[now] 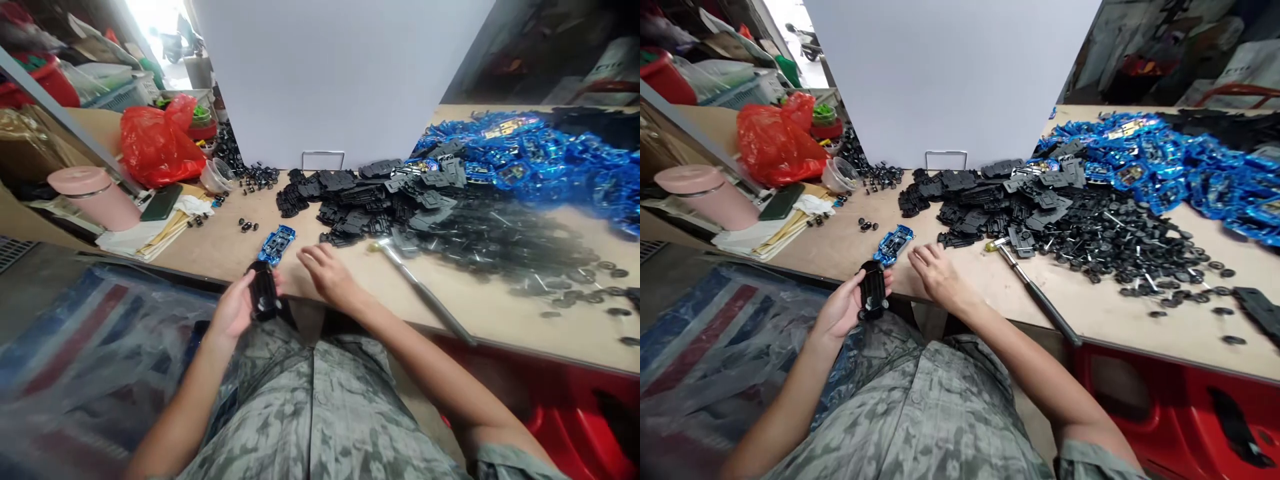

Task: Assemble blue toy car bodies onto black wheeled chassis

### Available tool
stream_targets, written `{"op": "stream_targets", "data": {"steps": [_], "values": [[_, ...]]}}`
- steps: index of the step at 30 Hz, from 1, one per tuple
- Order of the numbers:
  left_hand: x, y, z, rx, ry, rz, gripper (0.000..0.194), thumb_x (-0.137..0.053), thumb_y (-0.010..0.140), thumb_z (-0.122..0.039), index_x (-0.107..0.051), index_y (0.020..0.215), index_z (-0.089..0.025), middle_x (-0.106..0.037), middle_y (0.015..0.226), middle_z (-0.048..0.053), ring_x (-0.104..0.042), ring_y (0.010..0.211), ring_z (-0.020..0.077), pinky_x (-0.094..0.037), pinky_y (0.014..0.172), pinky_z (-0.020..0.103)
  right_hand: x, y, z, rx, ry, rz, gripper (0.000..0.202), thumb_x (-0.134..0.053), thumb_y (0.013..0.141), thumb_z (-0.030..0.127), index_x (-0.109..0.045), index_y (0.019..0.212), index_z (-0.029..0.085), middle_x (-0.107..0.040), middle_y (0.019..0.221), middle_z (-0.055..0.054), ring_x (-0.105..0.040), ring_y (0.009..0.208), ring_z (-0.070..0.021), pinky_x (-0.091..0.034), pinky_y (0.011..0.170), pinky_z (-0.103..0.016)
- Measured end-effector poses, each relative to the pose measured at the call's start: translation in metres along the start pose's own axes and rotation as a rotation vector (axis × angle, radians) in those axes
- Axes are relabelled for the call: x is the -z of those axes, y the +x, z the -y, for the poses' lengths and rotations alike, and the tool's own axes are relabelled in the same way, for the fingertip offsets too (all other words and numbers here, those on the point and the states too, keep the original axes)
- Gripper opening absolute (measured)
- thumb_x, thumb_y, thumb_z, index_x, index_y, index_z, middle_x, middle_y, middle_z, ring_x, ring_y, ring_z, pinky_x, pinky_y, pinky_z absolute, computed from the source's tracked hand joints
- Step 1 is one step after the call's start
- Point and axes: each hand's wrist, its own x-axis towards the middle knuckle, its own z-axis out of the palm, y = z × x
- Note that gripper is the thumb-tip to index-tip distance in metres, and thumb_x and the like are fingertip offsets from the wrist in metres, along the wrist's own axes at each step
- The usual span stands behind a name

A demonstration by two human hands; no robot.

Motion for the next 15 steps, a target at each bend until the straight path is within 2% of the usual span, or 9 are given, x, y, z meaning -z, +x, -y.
{"op": "stream_targets", "data": {"steps": [2, 3, 5, 7, 9, 11, 13, 15], "values": [[0.010, 0.000, -0.011, -0.024, -0.052, -0.026, 0.041, -0.043, 0.105, -0.024, -0.061, 0.137, -0.006, -0.078, 0.113, 0.020, -0.075, 0.110, 0.0304, -0.061, 0.098, 0.048, -0.017, 0.029, -0.002, 0.044, -0.125, 0.140, 0.041, -0.037, 0.100, 0.009, -0.055, 0.137, 0.006, -0.058, 0.138, -0.025, -0.050, 0.122, -0.0371, -0.044, 0.104, -0.065], [0.012, 0.001, -0.016, -0.042, -0.080, -0.032, 0.044, -0.041, 0.105, -0.026, -0.059, 0.140, -0.006, -0.078, 0.114, 0.020, -0.075, 0.112, 0.0308, -0.060, 0.100, 0.050, -0.025, 0.042, -0.005, 0.053, -0.164, 0.206, 0.039, -0.037, 0.100, 0.010, -0.058, 0.133, 0.005, -0.058, 0.138, -0.025, -0.049, 0.124, -0.0385, -0.040, 0.106, -0.069], [0.016, 0.003, -0.022, -0.078, -0.131, -0.032, 0.048, -0.036, 0.107, -0.029, -0.056, 0.142, -0.004, -0.077, 0.115, 0.022, -0.073, 0.115, 0.0316, -0.057, 0.103, 0.053, -0.034, 0.064, -0.011, 0.084, -0.181, 0.323, 0.030, -0.039, 0.101, 0.012, -0.065, 0.114, 0.007, -0.064, 0.121, -0.023, -0.051, 0.119, -0.0371, -0.035, 0.109, -0.069], [0.018, 0.004, -0.025, -0.097, -0.166, -0.023, 0.051, -0.034, 0.107, -0.032, -0.055, 0.143, -0.003, -0.077, 0.115, 0.023, -0.073, 0.116, 0.0323, -0.056, 0.104, 0.055, -0.035, 0.075, -0.017, 0.111, -0.155, 0.365, 0.028, -0.039, 0.101, 0.012, -0.066, 0.099, 0.011, -0.067, 0.105, -0.018, -0.055, 0.110, -0.0331, -0.035, 0.111, -0.065], [0.019, 0.006, -0.025, -0.088, -0.180, -0.014, 0.051, -0.034, 0.107, -0.034, -0.056, 0.141, -0.002, -0.077, 0.114, 0.023, -0.073, 0.115, 0.0326, -0.056, 0.103, 0.054, -0.024, 0.072, -0.021, 0.059, -0.046, 0.309, 0.026, -0.039, 0.101, 0.013, -0.065, 0.095, 0.013, -0.067, 0.100, -0.015, -0.057, 0.102, -0.0295, -0.040, 0.107, -0.058], [0.019, 0.007, -0.024, -0.078, -0.184, -0.019, 0.050, -0.037, 0.107, -0.034, -0.057, 0.140, -0.003, -0.078, 0.112, 0.022, -0.074, 0.112, 0.0319, -0.057, 0.103, 0.052, -0.003, 0.057, -0.023, -0.116, 0.205, 0.202, 0.019, -0.046, 0.100, 0.020, -0.064, 0.094, 0.014, -0.067, 0.096, -0.013, -0.060, 0.094, -0.0263, -0.048, 0.095, -0.049], [0.016, 0.008, -0.022, -0.064, -0.190, -0.031, 0.049, -0.039, 0.106, -0.032, -0.057, 0.140, -0.003, -0.078, 0.111, 0.021, -0.075, 0.111, 0.0304, -0.057, 0.103, 0.050, 0.022, 0.032, -0.027, -0.371, 0.568, 0.148, 0.019, -0.057, 0.098, 0.034, -0.064, 0.096, 0.016, -0.067, 0.092, -0.009, -0.063, 0.087, -0.0220, -0.053, 0.084, -0.039], [0.009, 0.011, -0.019, -0.042, -0.196, -0.031, 0.048, -0.039, 0.107, -0.030, -0.056, 0.141, -0.002, -0.078, 0.111, 0.020, -0.075, 0.110, 0.0292, -0.057, 0.104, 0.048, 0.045, 0.004, -0.033, -0.649, 0.956, 0.246, 0.029, -0.067, 0.092, 0.046, -0.065, 0.096, 0.017, -0.068, 0.092, -0.006, -0.066, 0.082, -0.0196, -0.056, 0.080, -0.037]]}}
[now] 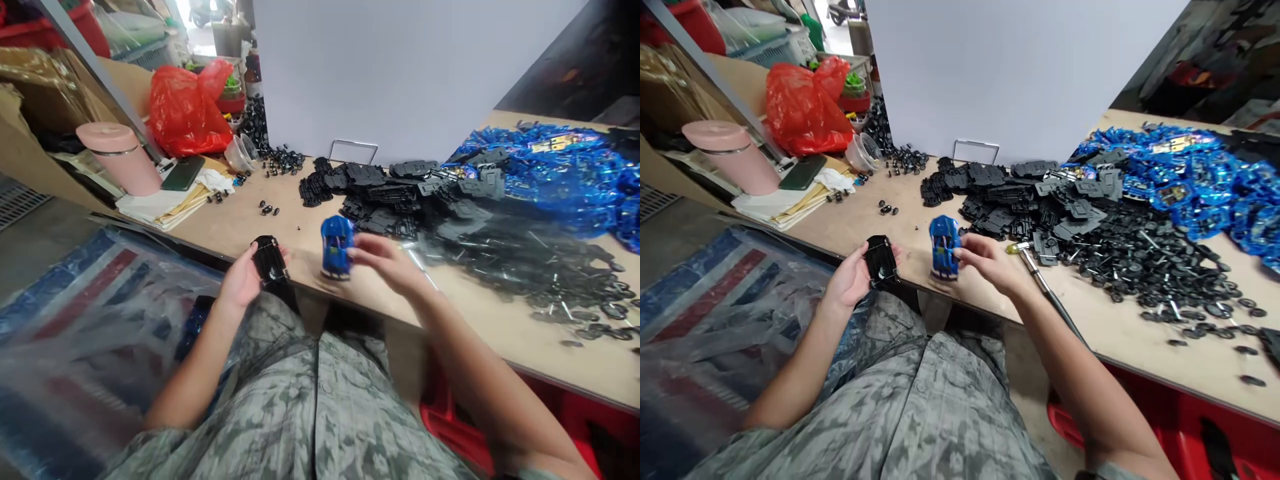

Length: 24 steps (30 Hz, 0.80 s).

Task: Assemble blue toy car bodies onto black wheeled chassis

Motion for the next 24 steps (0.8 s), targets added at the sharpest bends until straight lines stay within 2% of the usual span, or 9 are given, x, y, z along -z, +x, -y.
{"op": "stream_targets", "data": {"steps": [3, 5, 6, 8, 10, 13, 17, 21, 24], "values": [[-0.014, 0.006, 0.012, 0.052, 0.005, 0.041, 0.048, -0.039, 0.107, -0.029, -0.055, 0.143, -0.001, -0.078, 0.111, 0.020, -0.074, 0.113, 0.0288, -0.056, 0.106, 0.047, 0.022, -0.038, -0.013, -0.319, 0.256, 0.051, 0.044, -0.080, 0.076, 0.057, -0.064, 0.084, 0.017, -0.066, 0.078, -0.003, -0.066, 0.069, -0.0172, -0.059, 0.071, -0.036], [-0.025, 0.013, 0.023, 0.091, 0.011, 0.087, 0.048, -0.039, 0.107, -0.028, -0.054, 0.143, -0.002, -0.078, 0.112, 0.020, -0.074, 0.114, 0.0284, -0.056, 0.106, 0.047, 0.031, -0.055, -0.024, -0.387, 0.198, -0.032, 0.050, -0.081, 0.072, 0.062, -0.063, 0.080, 0.017, -0.066, 0.073, -0.004, -0.065, 0.064, -0.0177, -0.059, 0.063, -0.035], [-0.031, 0.016, 0.029, 0.112, 0.015, 0.110, 0.047, -0.039, 0.107, -0.028, -0.054, 0.143, -0.002, -0.078, 0.113, 0.020, -0.074, 0.114, 0.0281, -0.056, 0.106, 0.046, 0.034, -0.062, -0.028, -0.368, 0.103, -0.109, 0.051, -0.080, 0.073, 0.064, -0.065, 0.081, 0.016, -0.067, 0.074, -0.005, -0.066, 0.064, -0.0187, -0.058, 0.060, -0.034], [-0.042, 0.022, 0.042, 0.162, 0.033, 0.153, 0.047, -0.039, 0.107, -0.029, -0.055, 0.143, -0.003, -0.078, 0.113, 0.020, -0.074, 0.113, 0.0280, -0.057, 0.104, 0.047, 0.038, -0.073, -0.032, -0.230, -0.177, -0.310, 0.049, -0.074, 0.080, 0.064, -0.069, 0.091, 0.016, -0.070, 0.082, -0.008, -0.068, 0.069, -0.0208, -0.058, 0.060, -0.034], [-0.052, 0.027, 0.052, 0.208, 0.055, 0.184, 0.047, -0.039, 0.107, -0.031, -0.056, 0.142, -0.004, -0.078, 0.113, 0.020, -0.075, 0.111, 0.0285, -0.057, 0.103, 0.047, 0.035, -0.083, -0.033, 0.002, -0.475, -0.458, 0.043, -0.068, 0.089, 0.057, -0.072, 0.106, 0.018, -0.072, 0.093, -0.010, -0.070, 0.079, -0.0226, -0.060, 0.068, -0.037], [-0.064, 0.029, 0.063, 0.257, 0.063, 0.213, 0.048, -0.038, 0.107, -0.031, -0.057, 0.142, -0.005, -0.078, 0.115, 0.020, -0.075, 0.112, 0.0296, -0.057, 0.103, 0.050, 0.019, -0.096, -0.032, 0.305, -0.777, -0.414, 0.032, -0.065, 0.097, 0.042, -0.069, 0.123, 0.023, -0.070, 0.110, -0.012, -0.068, 0.098, -0.0254, -0.060, 0.084, -0.043], [-0.075, 0.026, 0.069, 0.281, 0.061, 0.236, 0.048, -0.035, 0.107, -0.031, -0.057, 0.143, -0.006, -0.077, 0.118, 0.021, -0.073, 0.117, 0.0306, -0.054, 0.106, 0.053, -0.005, -0.106, -0.039, 0.464, -1.013, -0.333, 0.033, -0.062, 0.098, 0.021, -0.066, 0.130, 0.022, -0.067, 0.105, -0.013, -0.060, 0.091, -0.0244, -0.057, 0.078, -0.040], [-0.079, 0.024, 0.070, 0.262, 0.067, 0.260, 0.048, -0.036, 0.107, -0.030, -0.056, 0.144, -0.007, -0.076, 0.121, 0.021, -0.071, 0.119, 0.0312, -0.053, 0.108, 0.054, -0.007, -0.109, -0.052, 0.574, -1.005, -0.354, 0.040, -0.053, 0.097, 0.008, -0.063, 0.134, 0.019, -0.066, 0.096, -0.012, -0.058, 0.086, -0.0225, -0.055, 0.074, -0.036], [-0.078, 0.025, 0.070, 0.269, 0.084, 0.274, 0.049, -0.036, 0.107, -0.031, -0.057, 0.142, -0.005, -0.076, 0.121, 0.021, -0.071, 0.119, 0.0312, -0.052, 0.109, 0.053, 0.000, -0.115, -0.053, 0.615, -0.920, -0.408, 0.046, -0.054, 0.097, 0.008, -0.061, 0.139, 0.024, -0.068, 0.097, -0.011, -0.061, 0.088, -0.0228, -0.056, 0.076, -0.038]]}}
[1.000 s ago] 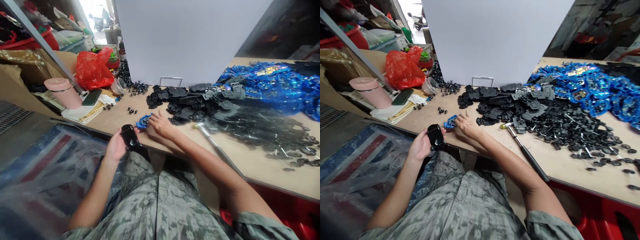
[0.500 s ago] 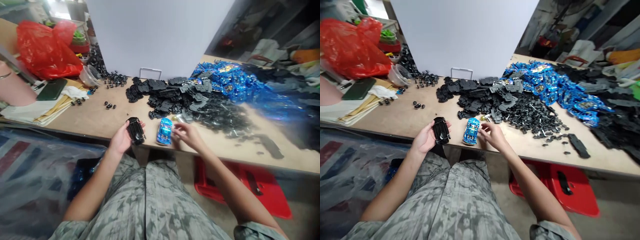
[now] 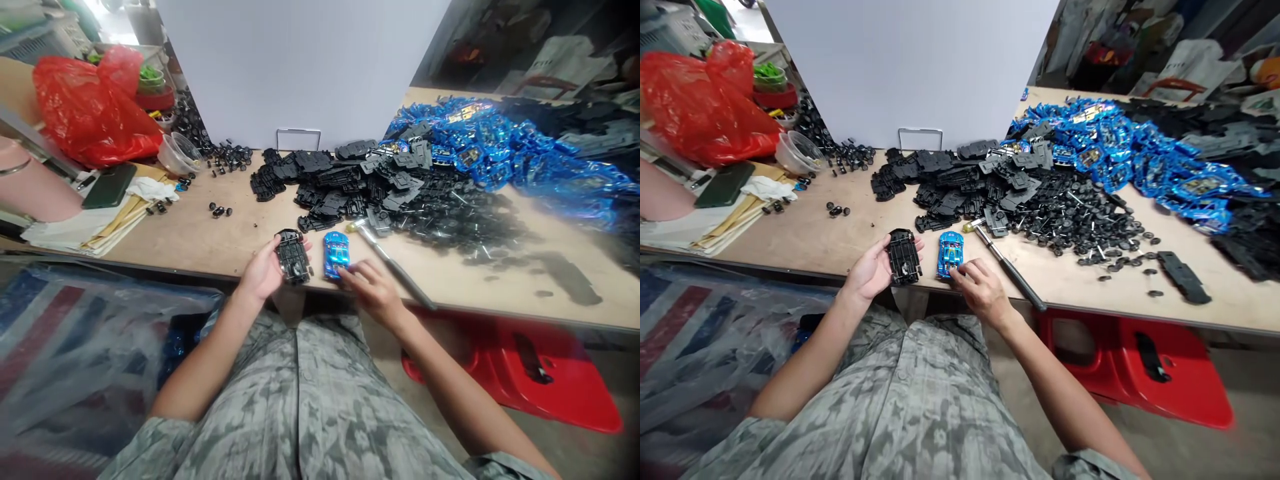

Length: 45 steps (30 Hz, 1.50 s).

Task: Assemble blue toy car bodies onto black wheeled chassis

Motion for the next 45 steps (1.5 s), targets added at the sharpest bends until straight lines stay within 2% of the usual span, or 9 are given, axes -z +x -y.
{"op": "stream_targets", "data": {"steps": [6, 11, 15, 18, 21, 28, 32, 36, 45], "values": [[-0.003, 0.002, 0.004, 0.033, -0.001, 0.036, 0.049, -0.035, 0.107, -0.032, -0.058, 0.141, -0.005, -0.077, 0.118, 0.021, -0.073, 0.115, 0.0316, -0.054, 0.106, 0.052, 0.024, 0.008, 0.012, -0.062, 0.099, -0.192, 0.055, -0.058, 0.094, 0.007, -0.061, 0.142, 0.033, -0.069, 0.098, -0.008, -0.066, 0.094, -0.0235, -0.059, 0.085, -0.046], [-0.010, 0.003, 0.007, 0.050, -0.019, 0.016, 0.043, -0.038, 0.106, -0.031, -0.065, 0.131, -0.009, -0.079, 0.109, 0.016, -0.076, 0.104, 0.0273, -0.057, 0.102, 0.045, 0.030, 0.022, 0.033, -0.065, 0.149, -0.196, 0.051, -0.058, 0.096, 0.010, -0.063, 0.140, 0.036, -0.071, 0.096, -0.006, -0.069, 0.091, -0.0214, -0.060, 0.093, -0.049], [-0.011, 0.005, 0.010, 0.035, -0.030, -0.048, 0.033, -0.044, 0.105, -0.030, -0.072, 0.108, -0.012, -0.080, 0.091, 0.009, -0.077, 0.094, 0.0223, -0.056, 0.101, 0.039, 0.023, 0.027, 0.041, -0.013, 0.146, -0.165, 0.054, -0.059, 0.096, 0.008, -0.059, 0.144, 0.034, -0.072, 0.097, -0.005, -0.070, 0.095, -0.0204, -0.059, 0.099, -0.050], [-0.011, 0.006, 0.012, 0.037, -0.043, -0.035, 0.031, -0.047, 0.104, -0.032, -0.073, 0.101, -0.014, -0.079, 0.087, 0.006, -0.076, 0.090, 0.0209, -0.055, 0.102, 0.038, 0.017, 0.029, 0.042, 0.040, 0.143, -0.141, 0.056, -0.059, 0.096, 0.007, -0.056, 0.147, 0.031, -0.073, 0.098, -0.006, -0.071, 0.097, -0.0205, -0.059, 0.102, -0.051], [-0.009, 0.008, 0.014, 0.040, -0.051, -0.030, 0.032, -0.048, 0.104, -0.032, -0.074, 0.101, -0.015, -0.080, 0.092, 0.006, -0.075, 0.090, 0.0203, -0.053, 0.104, 0.038, 0.013, 0.032, 0.041, 0.087, 0.144, -0.113, 0.056, -0.058, 0.097, 0.006, -0.055, 0.148, 0.027, -0.073, 0.100, -0.008, -0.071, 0.100, -0.0212, -0.058, 0.104, -0.052], [-0.003, 0.011, 0.016, 0.062, -0.078, 0.059, 0.035, -0.051, 0.103, -0.036, -0.072, 0.119, -0.012, -0.078, 0.115, 0.013, -0.071, 0.117, 0.0254, -0.048, 0.112, 0.038, 0.006, 0.038, 0.038, 0.133, 0.134, -0.060, 0.055, -0.056, 0.097, 0.008, -0.054, 0.149, 0.025, -0.073, 0.099, -0.009, -0.071, 0.099, -0.0220, -0.058, 0.102, -0.052], [0.002, 0.012, 0.016, 0.098, -0.069, 0.087, 0.038, -0.049, 0.104, -0.035, -0.069, 0.126, -0.011, -0.078, 0.116, 0.014, -0.072, 0.114, 0.0257, -0.050, 0.110, 0.040, 0.004, 0.039, 0.037, 0.155, 0.119, -0.036, 0.055, -0.056, 0.097, 0.007, -0.053, 0.150, 0.021, -0.072, 0.099, -0.010, -0.070, 0.100, -0.0222, -0.056, 0.103, -0.053], [0.006, 0.013, 0.016, 0.096, -0.087, 0.104, 0.041, -0.049, 0.104, -0.036, -0.067, 0.131, -0.011, -0.078, 0.117, 0.014, -0.073, 0.113, 0.0252, -0.051, 0.109, 0.039, 0.003, 0.040, 0.038, 0.133, 0.128, -0.022, 0.054, -0.055, 0.098, 0.008, -0.053, 0.149, 0.024, -0.073, 0.100, -0.010, -0.070, 0.100, -0.0218, -0.056, 0.104, -0.052], [0.006, 0.015, 0.018, 0.093, -0.097, 0.099, 0.040, -0.047, 0.105, -0.036, -0.069, 0.125, -0.010, -0.078, 0.115, 0.015, -0.074, 0.111, 0.0246, -0.051, 0.108, 0.037, 0.003, 0.044, 0.038, 0.115, 0.118, -0.074, 0.057, -0.058, 0.095, 0.004, -0.056, 0.147, 0.026, -0.071, 0.097, -0.008, -0.069, 0.096, -0.0205, -0.057, 0.100, -0.051]]}}
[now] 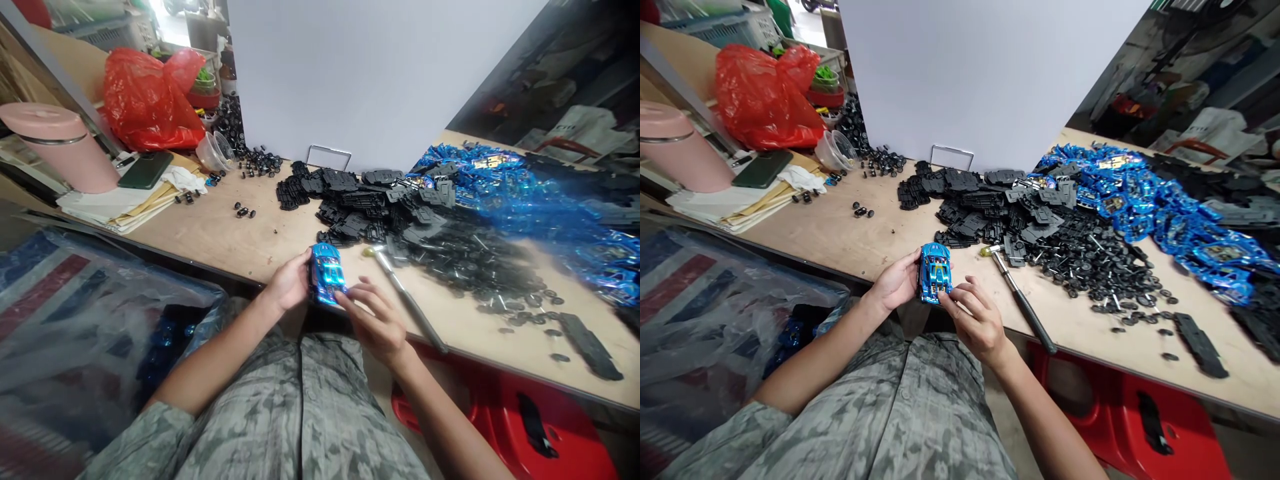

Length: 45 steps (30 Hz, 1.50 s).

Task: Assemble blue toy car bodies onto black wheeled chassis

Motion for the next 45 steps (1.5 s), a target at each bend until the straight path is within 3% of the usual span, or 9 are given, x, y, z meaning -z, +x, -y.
{"op": "stream_targets", "data": {"steps": [13, 26, 32, 37, 41, 45], "values": [[-0.002, -0.003, -0.004, -0.031, -0.006, 0.044, 0.036, -0.050, 0.104, -0.035, -0.071, 0.123, -0.012, -0.079, 0.112, 0.013, -0.073, 0.111, 0.0249, -0.049, 0.112, 0.039, -0.002, -0.002, -0.005, 0.029, -0.004, 0.100, 0.056, -0.053, 0.096, 0.005, -0.053, 0.148, 0.025, -0.071, 0.100, -0.009, -0.068, 0.099, -0.0220, -0.056, 0.102, -0.053], [-0.008, -0.005, -0.007, 0.061, 0.039, 0.053, 0.048, -0.040, 0.107, -0.042, -0.066, 0.133, -0.012, -0.077, 0.118, 0.014, -0.070, 0.120, 0.0274, -0.044, 0.116, 0.044, -0.008, 0.002, -0.007, -0.003, 0.069, 0.034, 0.059, -0.058, 0.093, 0.001, -0.057, 0.145, 0.028, -0.068, 0.099, -0.009, -0.065, 0.096, -0.0221, -0.057, 0.092, -0.048], [-0.014, -0.010, -0.003, 0.101, -0.034, 0.118, 0.060, -0.032, 0.107, -0.051, -0.057, 0.144, -0.012, -0.074, 0.126, 0.018, -0.071, 0.117, 0.0289, -0.050, 0.109, 0.045, -0.012, 0.003, -0.011, -0.015, 0.090, -0.023, 0.046, -0.059, 0.095, 0.007, -0.065, 0.135, 0.028, -0.069, 0.097, -0.007, -0.067, 0.093, -0.0203, -0.058, 0.090, -0.046], [-0.024, -0.017, 0.001, 0.112, -0.017, 0.036, 0.068, -0.025, 0.107, -0.054, -0.058, 0.142, -0.006, -0.076, 0.118, 0.020, -0.074, 0.108, 0.0276, -0.055, 0.100, 0.041, -0.014, 0.002, -0.010, -0.006, 0.112, -0.058, 0.047, -0.061, 0.093, 0.003, -0.066, 0.134, 0.025, -0.068, 0.096, -0.008, -0.066, 0.093, -0.0202, -0.060, 0.089, -0.047], [-0.028, -0.019, 0.004, 0.133, -0.019, 0.001, 0.064, -0.027, 0.108, -0.050, -0.062, 0.137, -0.006, -0.077, 0.114, 0.019, -0.075, 0.106, 0.0268, -0.056, 0.098, 0.039, -0.012, -0.001, -0.007, 0.019, 0.093, -0.046, 0.050, -0.061, 0.091, 0.000, -0.064, 0.137, 0.020, -0.069, 0.096, -0.009, -0.066, 0.095, -0.0209, -0.059, 0.092, -0.049], [-0.028, -0.019, 0.009, 0.113, -0.019, 0.000, 0.059, -0.031, 0.108, -0.048, -0.068, 0.128, -0.007, -0.079, 0.105, 0.017, -0.076, 0.099, 0.0255, -0.058, 0.092, 0.037, -0.010, -0.004, -0.006, 0.018, 0.071, -0.039, 0.050, -0.058, 0.095, 0.004, -0.061, 0.141, 0.024, -0.070, 0.095, -0.008, -0.068, 0.094, -0.0203, -0.061, 0.093, -0.049]]}}
